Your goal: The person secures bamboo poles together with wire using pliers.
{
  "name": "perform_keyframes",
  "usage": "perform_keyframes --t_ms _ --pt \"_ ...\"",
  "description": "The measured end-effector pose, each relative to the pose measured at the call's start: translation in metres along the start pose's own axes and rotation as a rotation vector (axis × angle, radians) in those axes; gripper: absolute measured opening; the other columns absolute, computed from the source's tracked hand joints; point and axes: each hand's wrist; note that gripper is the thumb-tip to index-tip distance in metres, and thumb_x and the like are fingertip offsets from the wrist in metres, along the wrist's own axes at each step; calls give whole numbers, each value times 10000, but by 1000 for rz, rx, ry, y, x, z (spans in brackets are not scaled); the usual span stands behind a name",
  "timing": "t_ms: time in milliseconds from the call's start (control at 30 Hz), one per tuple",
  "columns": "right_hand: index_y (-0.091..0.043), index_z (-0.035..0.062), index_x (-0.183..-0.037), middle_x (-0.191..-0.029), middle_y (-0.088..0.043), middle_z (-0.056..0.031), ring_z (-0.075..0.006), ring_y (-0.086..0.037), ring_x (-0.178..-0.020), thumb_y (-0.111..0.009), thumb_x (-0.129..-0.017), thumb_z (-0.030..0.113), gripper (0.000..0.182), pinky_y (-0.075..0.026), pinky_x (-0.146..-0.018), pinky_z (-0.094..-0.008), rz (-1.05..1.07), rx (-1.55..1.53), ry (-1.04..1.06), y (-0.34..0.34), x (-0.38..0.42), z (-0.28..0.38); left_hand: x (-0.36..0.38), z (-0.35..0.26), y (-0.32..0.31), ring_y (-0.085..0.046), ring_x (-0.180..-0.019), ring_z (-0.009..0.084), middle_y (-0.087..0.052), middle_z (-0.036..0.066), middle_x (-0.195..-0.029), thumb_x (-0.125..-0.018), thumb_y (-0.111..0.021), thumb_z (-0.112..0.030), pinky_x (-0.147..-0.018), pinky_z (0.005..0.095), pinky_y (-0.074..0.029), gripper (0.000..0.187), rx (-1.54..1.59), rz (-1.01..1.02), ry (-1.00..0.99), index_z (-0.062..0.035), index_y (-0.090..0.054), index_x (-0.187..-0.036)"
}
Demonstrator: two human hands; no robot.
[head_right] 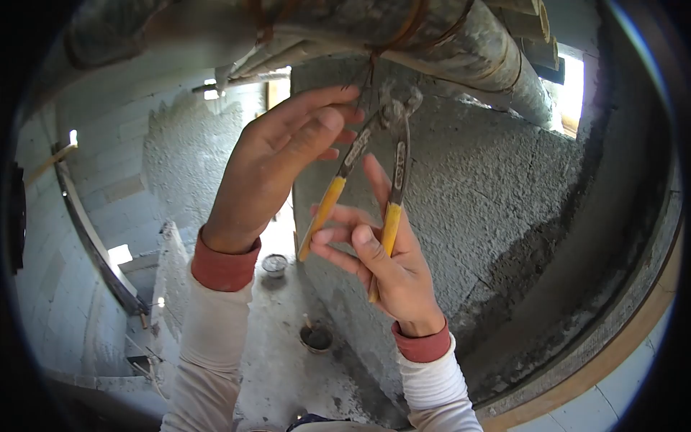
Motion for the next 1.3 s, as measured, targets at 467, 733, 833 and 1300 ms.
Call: perform_keyframes --t_ms 467,733,833,1300 --pt "-124 25 -1648 -1594 -364 -137 -221 -443 -1405 -547 -1085 229 733 -424 -1125 -383 -156 651 304 -12 -22 -5 -18 12 -6 -669 -853 120 -691 51 -915 -893 -839 -342 -803 282 -551 469 -82 116 -161 30 -664 -1119" --pt "-305 -12 -1536 -1359 -498 -123 -156 -615 -969 -565 -1071 190 570 -533 -776 -299 -150 384 271 -26 -21 -18 -6 -2 -14 -665 -822 121 -712 68 -890 -866 -822 -230 -806 287 -542 353 -228 -17 -211 37 -693 -1056" --pt "-465 3 -1386 -1107 -599 -80 -139 -603 -790 -628 -1019 131 422 -516 -673 -299 -100 192 174 -29 -16 -23 -2 -24 -16 -669 -828 131 -716 69 -884 -857 -812 -219 -814 292 -538 352 -162 -48 -58 39 -697 -1067" --pt "-573 8 -1242 -1059 -728 -187 -392 -728 -890 -812 -826 154 502 -553 -728 -430 -607 917 382 -26 -15 -31 -16 -1 -75 -483 -500 37 -520 -47 -620 -976 -749 -352 -480 218 -400 347 122 -245 289 -111 -543 -837"
Point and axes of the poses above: each hand's wrist, its own x-axis away from the middle knuckle, its own y-axis out of the back of the hand, z = x × y
